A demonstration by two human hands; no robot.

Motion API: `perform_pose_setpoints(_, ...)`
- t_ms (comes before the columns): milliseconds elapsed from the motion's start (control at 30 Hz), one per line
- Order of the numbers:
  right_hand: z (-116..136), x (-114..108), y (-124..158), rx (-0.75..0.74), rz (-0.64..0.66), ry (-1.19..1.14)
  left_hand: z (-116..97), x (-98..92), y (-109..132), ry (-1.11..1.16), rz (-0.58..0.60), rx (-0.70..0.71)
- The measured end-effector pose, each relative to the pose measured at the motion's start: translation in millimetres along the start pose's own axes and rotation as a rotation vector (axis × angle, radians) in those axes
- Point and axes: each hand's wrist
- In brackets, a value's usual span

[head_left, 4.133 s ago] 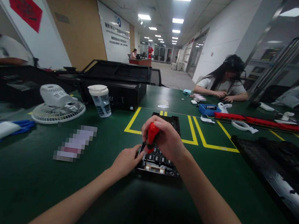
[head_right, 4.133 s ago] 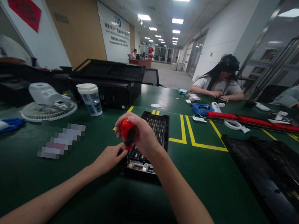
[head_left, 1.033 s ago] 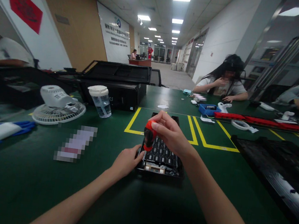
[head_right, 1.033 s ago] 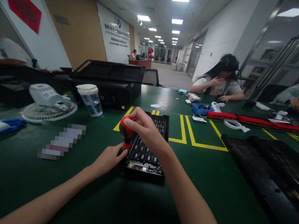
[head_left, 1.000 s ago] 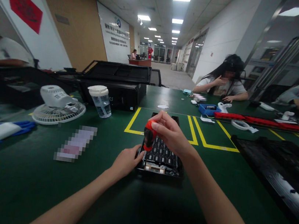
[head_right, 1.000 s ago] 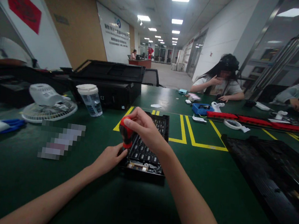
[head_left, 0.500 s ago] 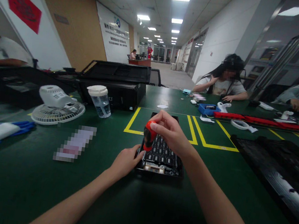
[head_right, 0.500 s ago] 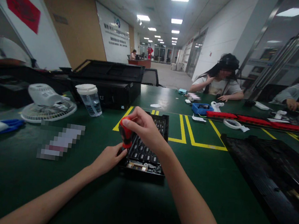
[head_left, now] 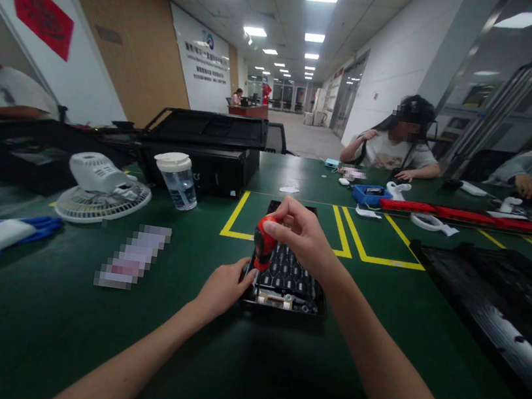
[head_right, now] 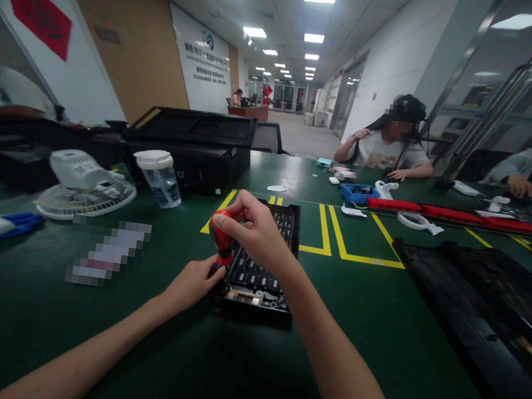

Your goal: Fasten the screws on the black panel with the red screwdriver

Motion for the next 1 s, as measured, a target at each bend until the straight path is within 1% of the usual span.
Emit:
perform_pose_setpoints(300, -0.5, 2.0, -0.6, -0.016, -0.023, 0.026, -0.3, -0.1, -0.2, -0.002, -0.001, 0.010)
perform_pose_setpoints(500, 2.8, 3.1, -0.3, 0.000, -0.033, 0.023, -0.4, -1.1, 0.6, 0.013, -0.007, 0.020)
perform_pose_setpoints(733, 7.1, 6.3, -0.1, 0.042, -0.021, -0.062, -2.2, -2.6, 1.2, 0.014, 0.004, -0.001)
perform_pose_setpoints(1000, 5.0, 7.5, -0.5, 0.061, -0.017, -0.040, 0.0, -0.6, 0.1, 0.010, -0.005, -0.005)
Point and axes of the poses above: each hand's wrist, its own y-axis away from the middle knuckle, its own x-axis out of the palm, z = x × y, and after that the axes turned 13 degrees about z, right-handed
